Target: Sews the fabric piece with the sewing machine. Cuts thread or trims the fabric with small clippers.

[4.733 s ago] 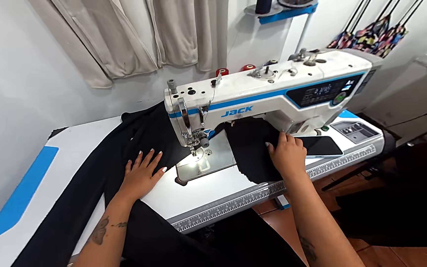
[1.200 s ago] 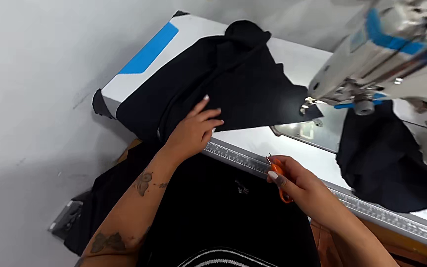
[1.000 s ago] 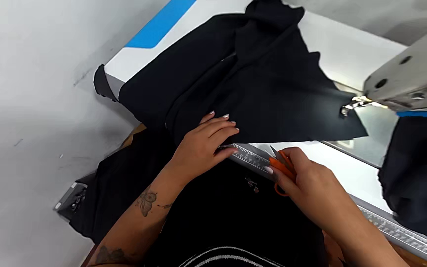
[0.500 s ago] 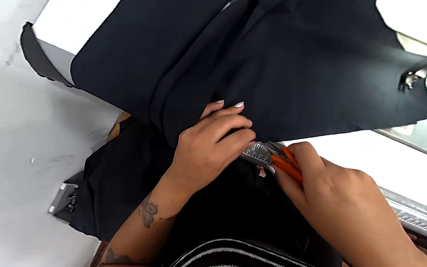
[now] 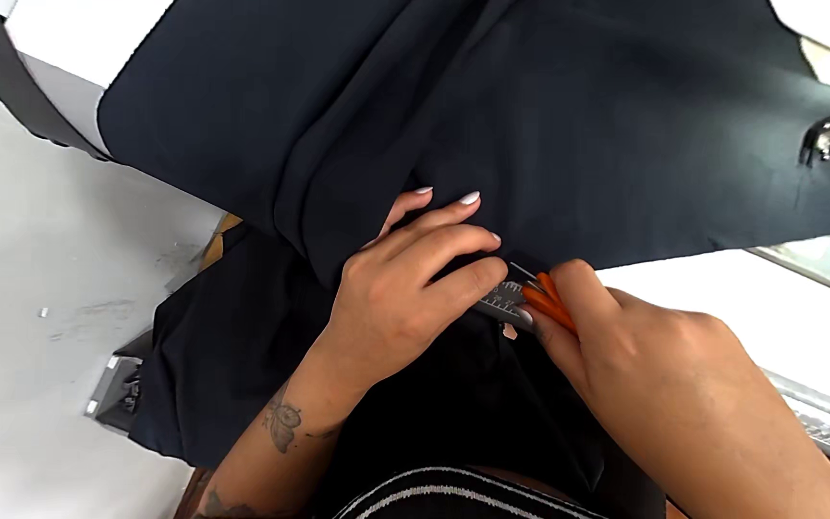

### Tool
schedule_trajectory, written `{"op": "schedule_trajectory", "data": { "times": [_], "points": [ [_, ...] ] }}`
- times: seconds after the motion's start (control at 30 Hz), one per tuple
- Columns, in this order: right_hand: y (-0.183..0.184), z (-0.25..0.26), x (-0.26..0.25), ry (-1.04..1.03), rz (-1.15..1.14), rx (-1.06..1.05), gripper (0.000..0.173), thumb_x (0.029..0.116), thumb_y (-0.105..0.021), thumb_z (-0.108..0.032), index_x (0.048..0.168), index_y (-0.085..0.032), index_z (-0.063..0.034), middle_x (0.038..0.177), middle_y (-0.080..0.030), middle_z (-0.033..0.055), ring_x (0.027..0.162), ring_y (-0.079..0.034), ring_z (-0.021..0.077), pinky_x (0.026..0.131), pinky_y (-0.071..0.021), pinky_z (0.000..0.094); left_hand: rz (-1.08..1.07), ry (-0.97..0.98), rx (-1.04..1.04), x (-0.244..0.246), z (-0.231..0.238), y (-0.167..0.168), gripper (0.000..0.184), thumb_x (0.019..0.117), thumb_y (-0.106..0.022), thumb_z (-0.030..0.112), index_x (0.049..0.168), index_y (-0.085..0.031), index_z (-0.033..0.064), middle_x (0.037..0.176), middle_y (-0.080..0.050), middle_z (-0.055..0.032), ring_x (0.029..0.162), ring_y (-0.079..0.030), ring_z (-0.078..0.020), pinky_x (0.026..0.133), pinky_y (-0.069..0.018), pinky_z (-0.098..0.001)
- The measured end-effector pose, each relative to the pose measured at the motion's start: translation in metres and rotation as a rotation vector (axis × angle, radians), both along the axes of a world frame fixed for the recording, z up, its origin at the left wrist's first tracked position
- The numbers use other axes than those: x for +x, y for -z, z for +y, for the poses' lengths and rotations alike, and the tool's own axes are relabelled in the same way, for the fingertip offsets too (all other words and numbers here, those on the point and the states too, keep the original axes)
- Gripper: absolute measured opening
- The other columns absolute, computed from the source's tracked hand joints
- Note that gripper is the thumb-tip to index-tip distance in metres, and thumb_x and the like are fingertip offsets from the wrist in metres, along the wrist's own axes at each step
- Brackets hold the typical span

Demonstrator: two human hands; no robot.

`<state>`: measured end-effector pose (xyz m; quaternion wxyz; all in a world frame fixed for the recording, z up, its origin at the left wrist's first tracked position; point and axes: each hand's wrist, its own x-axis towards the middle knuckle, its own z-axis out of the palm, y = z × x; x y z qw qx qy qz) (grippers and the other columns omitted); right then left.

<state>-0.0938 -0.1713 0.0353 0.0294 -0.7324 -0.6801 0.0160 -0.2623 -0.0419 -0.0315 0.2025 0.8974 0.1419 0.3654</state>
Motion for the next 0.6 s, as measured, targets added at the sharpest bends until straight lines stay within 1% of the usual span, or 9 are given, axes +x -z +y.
{"op": "schedule_trajectory", "data": {
  "times": [0.3, 0.47, 0.53, 0.6],
  "points": [
    [0.0, 0.0005, 0.0004, -0.028, -0.002, 0.013, 0.025, 0.1046, -0.046, -0.027, 0.092, -0.055, -0.0077, 0.057, -0.043, 0.0015, 0.041, -0.048, 0.0201, 0.035, -0.0294, 0.0314, -0.001, 0.001, -0.002, 0.0003, 0.0001, -0.0006, 0.01, 0.0948, -0.069, 0.006, 0.101, -0.078, 0.0083, 0.114, -0.076, -0.0112, 0.127, -0.064, -0.028, 0.117, -0.0395, -0.0528],
    [0.0001, -0.0012, 0.0008, -0.028, -0.006, 0.003, 0.022, 0.1042, -0.048, -0.026, 0.093, -0.056, -0.0085, 0.058, -0.044, 0.001, 0.041, -0.049, 0.019, 0.035, -0.0304, 0.0305, 0.007, -0.007, 0.0, 0.0001, -0.0001, -0.0011, 0.01, 0.0951, -0.069, 0.007, 0.101, -0.077, 0.0075, 0.114, -0.076, -0.0108, 0.127, -0.064, -0.0276, 0.117, -0.0398, -0.0526],
    [0.0003, -0.002, 0.0016, -0.024, -0.007, 0.004, 0.022, 0.1041, -0.048, -0.027, 0.093, -0.055, -0.0092, 0.058, -0.044, 0.0001, 0.041, -0.048, 0.0178, 0.035, -0.03, 0.0299, 0.008, -0.016, 0.001, 0.0003, -0.0012, -0.0017, 0.01, 0.0953, -0.069, 0.008, 0.102, -0.076, 0.0076, 0.115, -0.075, -0.0109, 0.128, -0.064, -0.0281, 0.118, -0.039, -0.0545],
    [0.001, -0.0032, 0.0023, -0.023, -0.005, 0.013, 0.022, 0.1043, -0.048, -0.028, 0.093, -0.054, -0.0097, 0.058, -0.043, -0.0002, 0.042, -0.048, 0.0174, 0.036, -0.0299, 0.0296, -0.001, -0.024, 0.0, 0.0011, -0.0037, -0.0021, 0.011, 0.0947, -0.071, 0.012, 0.104, -0.077, 0.0093, 0.116, -0.075, -0.011, 0.128, -0.063, -0.0297, 0.118, -0.0365, -0.0592]
  ]
}}
